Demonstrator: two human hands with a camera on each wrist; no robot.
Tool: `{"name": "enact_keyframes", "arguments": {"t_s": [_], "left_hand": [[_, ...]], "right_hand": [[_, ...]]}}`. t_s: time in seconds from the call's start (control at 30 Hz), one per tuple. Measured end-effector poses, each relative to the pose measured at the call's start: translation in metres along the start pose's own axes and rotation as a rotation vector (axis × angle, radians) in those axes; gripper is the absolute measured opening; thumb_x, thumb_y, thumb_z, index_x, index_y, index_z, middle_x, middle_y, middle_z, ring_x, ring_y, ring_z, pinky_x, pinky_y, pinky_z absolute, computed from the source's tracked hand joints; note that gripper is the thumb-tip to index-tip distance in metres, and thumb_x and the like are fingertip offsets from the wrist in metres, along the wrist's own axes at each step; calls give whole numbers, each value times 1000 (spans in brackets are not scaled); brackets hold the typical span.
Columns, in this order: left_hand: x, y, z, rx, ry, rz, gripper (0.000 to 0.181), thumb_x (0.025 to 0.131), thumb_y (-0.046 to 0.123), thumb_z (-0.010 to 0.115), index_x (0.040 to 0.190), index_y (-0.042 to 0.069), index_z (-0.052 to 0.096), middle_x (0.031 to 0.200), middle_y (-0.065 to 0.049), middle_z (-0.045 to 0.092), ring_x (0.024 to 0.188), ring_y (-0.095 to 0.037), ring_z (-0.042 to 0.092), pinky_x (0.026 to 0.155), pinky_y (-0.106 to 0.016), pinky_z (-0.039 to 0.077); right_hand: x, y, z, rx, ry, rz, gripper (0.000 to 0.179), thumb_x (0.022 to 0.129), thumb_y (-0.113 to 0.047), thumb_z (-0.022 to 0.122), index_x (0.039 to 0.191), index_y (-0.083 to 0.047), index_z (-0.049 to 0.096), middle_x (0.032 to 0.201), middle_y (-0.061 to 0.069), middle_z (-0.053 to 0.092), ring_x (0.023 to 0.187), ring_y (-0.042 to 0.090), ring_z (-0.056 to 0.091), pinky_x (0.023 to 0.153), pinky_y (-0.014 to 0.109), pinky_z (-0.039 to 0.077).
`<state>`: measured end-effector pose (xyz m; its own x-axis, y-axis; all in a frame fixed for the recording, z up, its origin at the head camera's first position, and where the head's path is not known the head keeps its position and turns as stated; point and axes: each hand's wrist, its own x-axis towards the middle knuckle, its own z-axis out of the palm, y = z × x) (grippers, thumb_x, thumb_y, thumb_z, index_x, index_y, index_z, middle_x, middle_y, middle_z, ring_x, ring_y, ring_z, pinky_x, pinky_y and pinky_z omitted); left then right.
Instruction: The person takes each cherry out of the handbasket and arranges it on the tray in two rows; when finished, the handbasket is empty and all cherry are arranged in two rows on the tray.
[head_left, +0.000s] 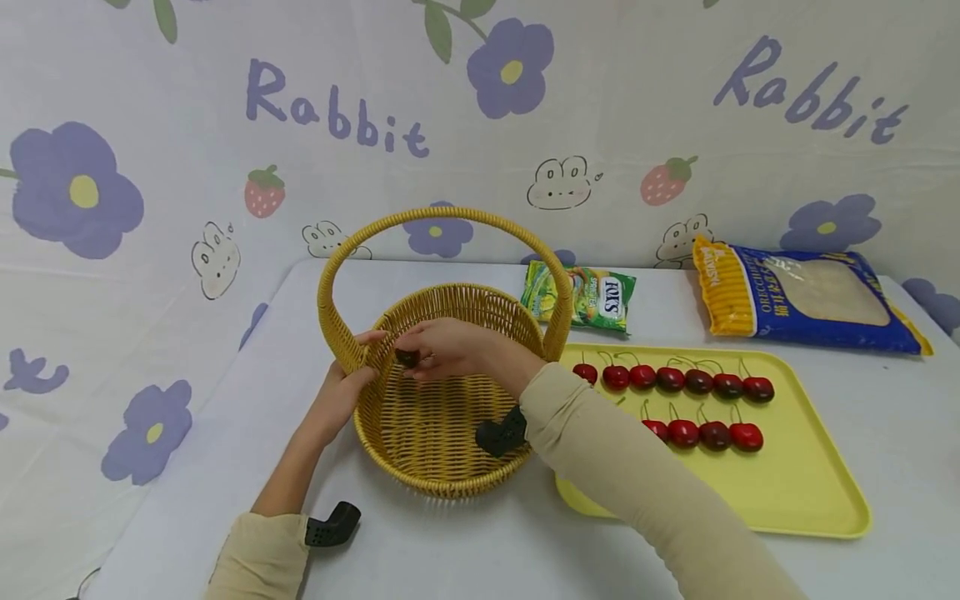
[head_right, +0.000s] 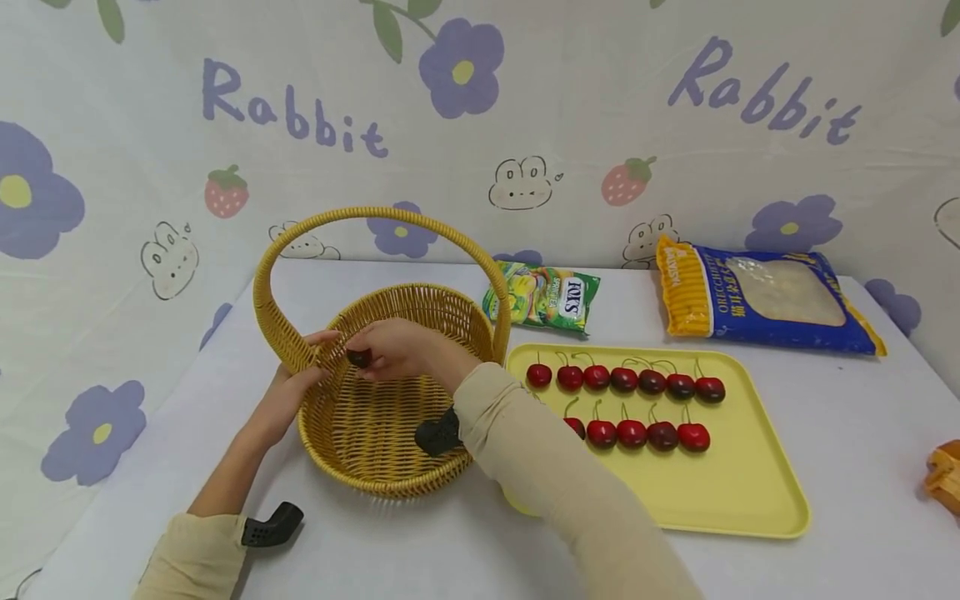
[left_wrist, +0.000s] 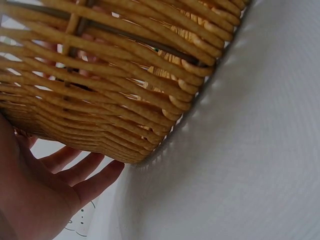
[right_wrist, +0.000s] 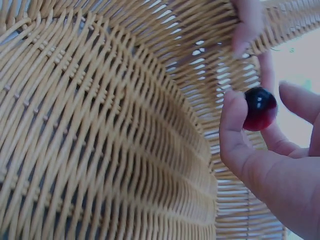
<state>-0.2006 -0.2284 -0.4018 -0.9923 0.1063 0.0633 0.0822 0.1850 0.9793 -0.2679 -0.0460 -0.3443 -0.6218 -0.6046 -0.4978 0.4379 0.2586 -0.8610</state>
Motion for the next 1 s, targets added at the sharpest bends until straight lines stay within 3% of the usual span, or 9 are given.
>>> {"name": "enact_keyframes", "arguments": {"t_s": [0.2, 0.43, 0.63, 1.0], "left_hand": [[-1, 1, 0, -1, 0, -3, 50, 89, -4, 38, 139, 1, 39, 149, -17, 29, 137, -31, 26, 109, -50, 19], [-1, 2, 1, 9, 6, 1, 50, 89, -4, 38, 139, 2, 40, 149, -17, 29, 138, -31, 24, 110, -50, 17], [-1, 2, 1, 12, 10, 3, 50, 89, -4, 38, 139, 1, 40, 149, -17, 29, 139, -30, 23, 110, -49, 16], [-3, 5, 2, 12, -4, 11, 50, 89, -5, 37, 139, 1, 40, 148, -16, 33, 139, -29, 21, 110, -48, 16]], "right_hand": [[-15, 0, -12, -62, -7, -23, 34, 91, -7, 62, 123, 0, 52, 111, 16, 57, 90, 30, 60, 97, 46, 42], [-36, 1, -22, -155, -58, -58, 42, 91, -9, 64, 127, 1, 48, 116, 23, 60, 109, 38, 57, 97, 48, 41], [-55, 5, -27, -193, -132, -83, 30, 91, -7, 62, 119, 3, 58, 110, 19, 62, 110, 37, 57, 97, 47, 41], [-101, 22, -35, -229, -185, -177, 35, 93, -10, 59, 127, 0, 55, 115, 12, 62, 109, 35, 57, 95, 42, 44]]}}
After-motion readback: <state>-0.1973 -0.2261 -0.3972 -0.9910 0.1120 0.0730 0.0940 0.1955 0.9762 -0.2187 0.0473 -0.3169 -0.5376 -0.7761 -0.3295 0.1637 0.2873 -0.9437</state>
